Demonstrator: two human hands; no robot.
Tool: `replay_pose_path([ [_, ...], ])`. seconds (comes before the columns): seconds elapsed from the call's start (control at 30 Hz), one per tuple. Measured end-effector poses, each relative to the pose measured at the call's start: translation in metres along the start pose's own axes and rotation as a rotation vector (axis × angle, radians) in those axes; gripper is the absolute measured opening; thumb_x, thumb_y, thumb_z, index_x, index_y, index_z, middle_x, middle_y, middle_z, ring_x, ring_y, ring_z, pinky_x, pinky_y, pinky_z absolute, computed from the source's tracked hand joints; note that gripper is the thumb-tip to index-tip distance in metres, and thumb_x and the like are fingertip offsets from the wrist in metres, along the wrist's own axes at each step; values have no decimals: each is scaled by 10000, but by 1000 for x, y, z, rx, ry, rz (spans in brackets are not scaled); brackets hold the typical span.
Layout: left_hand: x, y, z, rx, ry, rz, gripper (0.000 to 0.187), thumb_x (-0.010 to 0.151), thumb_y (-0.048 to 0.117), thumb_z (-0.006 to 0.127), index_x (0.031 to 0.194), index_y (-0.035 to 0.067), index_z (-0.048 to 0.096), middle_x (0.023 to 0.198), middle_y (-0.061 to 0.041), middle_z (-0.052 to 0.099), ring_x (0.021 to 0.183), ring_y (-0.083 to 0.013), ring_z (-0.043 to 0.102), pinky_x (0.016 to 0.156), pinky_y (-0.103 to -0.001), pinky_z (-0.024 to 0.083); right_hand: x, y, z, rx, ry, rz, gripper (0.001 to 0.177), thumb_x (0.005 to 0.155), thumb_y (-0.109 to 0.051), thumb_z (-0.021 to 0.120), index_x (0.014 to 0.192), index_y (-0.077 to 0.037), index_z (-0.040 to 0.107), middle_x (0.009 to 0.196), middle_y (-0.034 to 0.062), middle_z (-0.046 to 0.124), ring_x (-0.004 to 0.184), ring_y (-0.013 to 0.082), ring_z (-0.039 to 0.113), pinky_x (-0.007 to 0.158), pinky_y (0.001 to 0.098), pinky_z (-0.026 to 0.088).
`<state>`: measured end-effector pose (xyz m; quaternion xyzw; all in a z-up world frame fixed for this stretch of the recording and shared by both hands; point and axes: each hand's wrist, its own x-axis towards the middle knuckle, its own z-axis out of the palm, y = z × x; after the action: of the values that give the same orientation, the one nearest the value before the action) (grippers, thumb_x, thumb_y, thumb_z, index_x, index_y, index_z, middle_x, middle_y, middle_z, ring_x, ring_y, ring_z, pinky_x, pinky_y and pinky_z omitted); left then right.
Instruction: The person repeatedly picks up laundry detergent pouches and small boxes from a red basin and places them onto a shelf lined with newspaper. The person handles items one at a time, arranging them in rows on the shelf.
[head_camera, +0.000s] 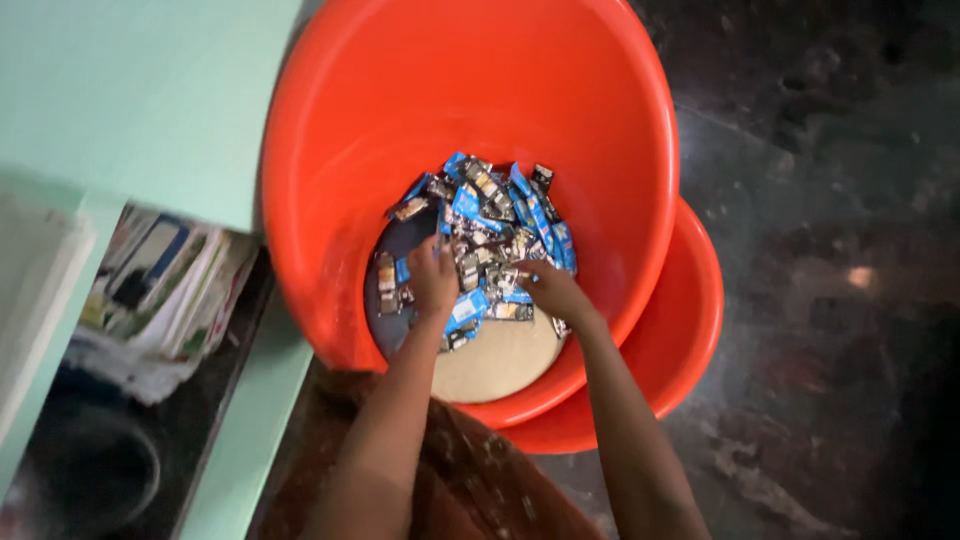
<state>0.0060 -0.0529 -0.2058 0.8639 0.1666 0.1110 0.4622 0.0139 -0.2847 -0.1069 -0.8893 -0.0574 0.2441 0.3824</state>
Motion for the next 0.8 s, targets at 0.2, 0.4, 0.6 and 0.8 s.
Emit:
replay_pose_path([
  [0.2,39,-107,33,171,-92,-134,328,901,137,649,1217,50,652,1213,-237,646,1195,-444,560,1038,-522,436,62,35,68,58,47,52,386,939,-211,669,1320,-152,660,1289,158,688,1101,340,699,931,427,569],
  [0.4,125,-131,32,184,-78,28,557,929,201,696,1426,32,510,1339,-293,577,1235,-487,549,1047,-536,442,146,38,96,-233,229,-44,575,856,-334,780,1377,-158,615,1499,267,440,1281,486,504,1009,579,469],
  [0.6,194,-92,99,-21,-565,69,795,915,403,759,1555,77,418,1512,-248,488,1358,-457,483,1059,-540,412,259,54,28,-414,227,207,769,854,-570,726,1526,-290,478,1573,136,405,1422,531,290,1075,753,222],
  [0.8,192,-103,115,191,-644,130,719,765,446,867,1372,155,615,1446,-225,512,1313,-463,512,1076,-551,437,289,56,47,-417,-5,425,775,766,-674,751,1445,-405,491,1527,81,420,1404,552,284,1097,760,185],
])
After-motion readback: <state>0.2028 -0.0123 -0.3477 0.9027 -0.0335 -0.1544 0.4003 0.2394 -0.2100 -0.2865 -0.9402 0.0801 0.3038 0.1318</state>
